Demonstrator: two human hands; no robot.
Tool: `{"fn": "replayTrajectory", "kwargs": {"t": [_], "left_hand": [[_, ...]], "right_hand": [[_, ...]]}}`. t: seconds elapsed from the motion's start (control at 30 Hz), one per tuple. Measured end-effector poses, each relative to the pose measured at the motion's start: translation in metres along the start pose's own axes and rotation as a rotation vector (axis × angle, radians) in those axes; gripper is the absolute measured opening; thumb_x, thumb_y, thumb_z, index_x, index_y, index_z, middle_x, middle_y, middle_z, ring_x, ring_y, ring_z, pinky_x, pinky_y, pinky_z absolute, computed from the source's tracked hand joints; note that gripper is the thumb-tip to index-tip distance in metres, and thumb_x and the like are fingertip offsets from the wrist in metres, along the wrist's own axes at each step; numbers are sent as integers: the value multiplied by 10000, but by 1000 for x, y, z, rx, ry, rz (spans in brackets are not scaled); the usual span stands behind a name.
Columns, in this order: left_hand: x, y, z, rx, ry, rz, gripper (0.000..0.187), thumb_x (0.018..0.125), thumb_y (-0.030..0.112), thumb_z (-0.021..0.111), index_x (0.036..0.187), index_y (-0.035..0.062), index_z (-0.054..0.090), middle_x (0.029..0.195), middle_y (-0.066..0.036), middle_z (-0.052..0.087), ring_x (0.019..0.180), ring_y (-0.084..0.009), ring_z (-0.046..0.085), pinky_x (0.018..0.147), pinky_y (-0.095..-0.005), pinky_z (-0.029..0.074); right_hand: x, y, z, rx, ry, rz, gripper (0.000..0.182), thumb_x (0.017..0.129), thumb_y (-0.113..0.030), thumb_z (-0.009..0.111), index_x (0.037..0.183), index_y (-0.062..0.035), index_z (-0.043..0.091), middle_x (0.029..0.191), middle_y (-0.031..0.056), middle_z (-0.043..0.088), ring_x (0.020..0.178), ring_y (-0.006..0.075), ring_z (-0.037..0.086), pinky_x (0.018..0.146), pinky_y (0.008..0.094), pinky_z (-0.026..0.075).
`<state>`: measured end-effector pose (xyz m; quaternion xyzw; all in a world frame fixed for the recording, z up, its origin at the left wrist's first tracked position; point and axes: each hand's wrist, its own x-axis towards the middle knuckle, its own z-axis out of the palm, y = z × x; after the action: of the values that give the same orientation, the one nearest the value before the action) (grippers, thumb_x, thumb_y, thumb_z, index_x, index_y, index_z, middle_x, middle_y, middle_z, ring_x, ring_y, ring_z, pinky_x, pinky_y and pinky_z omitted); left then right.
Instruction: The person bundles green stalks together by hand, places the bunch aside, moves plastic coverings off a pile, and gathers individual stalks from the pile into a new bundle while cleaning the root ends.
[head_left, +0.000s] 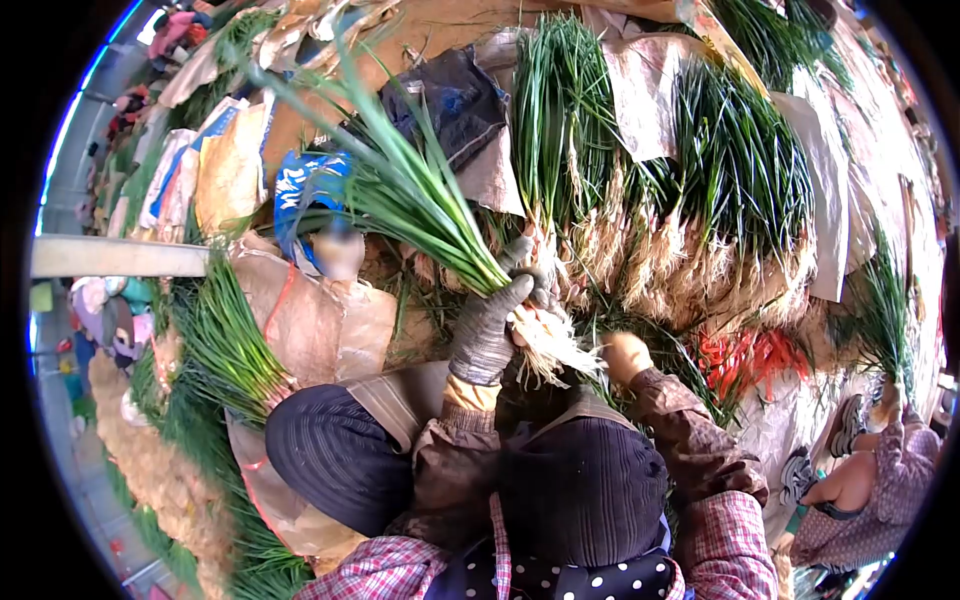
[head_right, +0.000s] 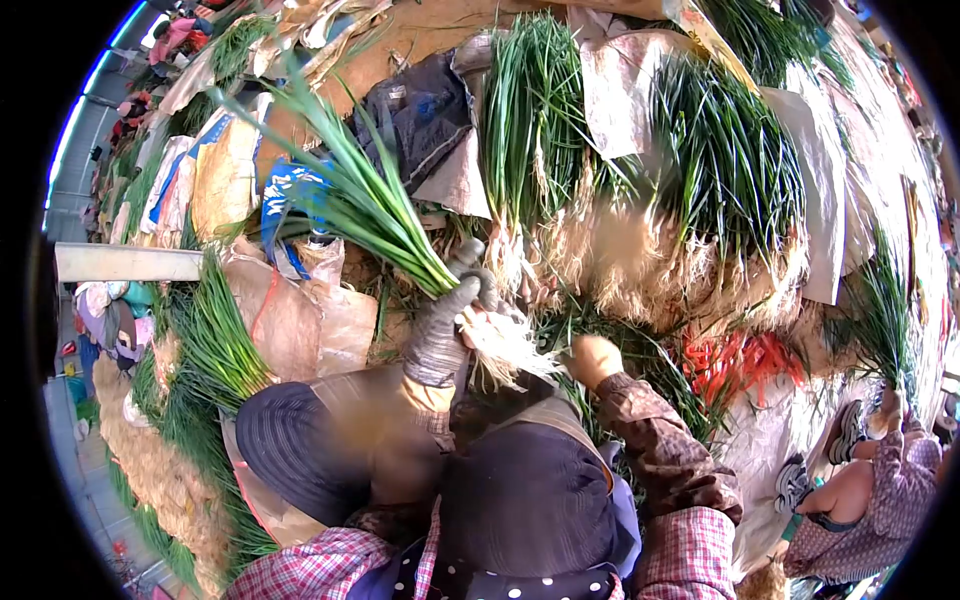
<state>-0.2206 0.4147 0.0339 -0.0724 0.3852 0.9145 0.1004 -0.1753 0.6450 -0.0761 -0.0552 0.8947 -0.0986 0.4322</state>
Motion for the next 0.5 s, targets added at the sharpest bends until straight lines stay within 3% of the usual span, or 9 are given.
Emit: {"fn": "replayTrajectory", "kwargs": {"t": [0.03,0.07,0.13,0.17,0.27,0.37,0.4,0.43,0.5], "left_hand": [[0,-5,-4,20,31,-83,420,845,134,651,1245,71,540,784,-55,608,695,-166,608,620,-295,523],[-1,-8,-5,41,60,-166,406,847,142,653,1231,64,549,759,-53,605,667,-167,607,619,-294,523],[-4,-13,-9,52,152,-271,342,861,151,642,1187,61,592,741,-48,603,620,-135,593,587,-277,514],[-4,-18,-10,49,175,-271,348,862,154,642,1195,66,593,753,-46,608,609,-125,584,564,-266,507],[-4,-21,-6,22,193,-285,370,853,133,651,1213,70,589,800,-34,618,589,-113,572,476,-229,483],[-1,-25,-11,18,197,-302,395,838,104,670,1211,38,559,790,-40,613,636,-133,603,498,-267,518],[0,-25,-11,10,184,-305,379,842,95,663,1198,19,558,806,-56,629,648,-142,609,549,-278,535],[-1,-25,-10,38,197,-300,372,843,90,659,1192,9,557,816,-66,639,661,-150,616,578,-282,539],[-1,-22,-14,69,194,-320,353,850,76,645,1178,-17,555,838,-93,664,697,-169,632,641,-290,543]], "right_hand": [[6,8,-1,216,448,-255,311,833,-239,633,1098,-80,599,890,166,669,829,276,659,710,394,545],[13,-15,-31,387,513,-159,349,827,-167,629,1153,-91,532,958,191,657,827,285,654,691,414,539],[27,-34,-78,271,902,-275,563,807,-152,648,1301,-118,380,890,171,629,777,348,621,693,429,537],[35,-46,-106,235,1107,-321,620,804,-156,653,1336,-92,341,981,176,612,807,328,620,721,430,540],[64,-70,-168,31,700,182,969,820,-486,638,1475,-30,90,1461,238,302,1317,351,360,1020,413,425],[80,-80,-198,-154,543,309,1016,834,-541,592,1484,-52,-18,1503,226,211,1385,364,242,1053,408,387],[74,-84,-209,-198,500,314,934,867,-535,547,1486,-52,41,1494,226,237,1335,294,367,1061,404,381],[87,-80,-222,219,425,403,818,887,-531,518,1448,-33,191,1420,225,356,1207,250,482,1014,386,428],[77,-85,-247,994,522,667,554,930,-491,476,1132,6,614,1053,178,655,767,142,648,786,316,547]]}}
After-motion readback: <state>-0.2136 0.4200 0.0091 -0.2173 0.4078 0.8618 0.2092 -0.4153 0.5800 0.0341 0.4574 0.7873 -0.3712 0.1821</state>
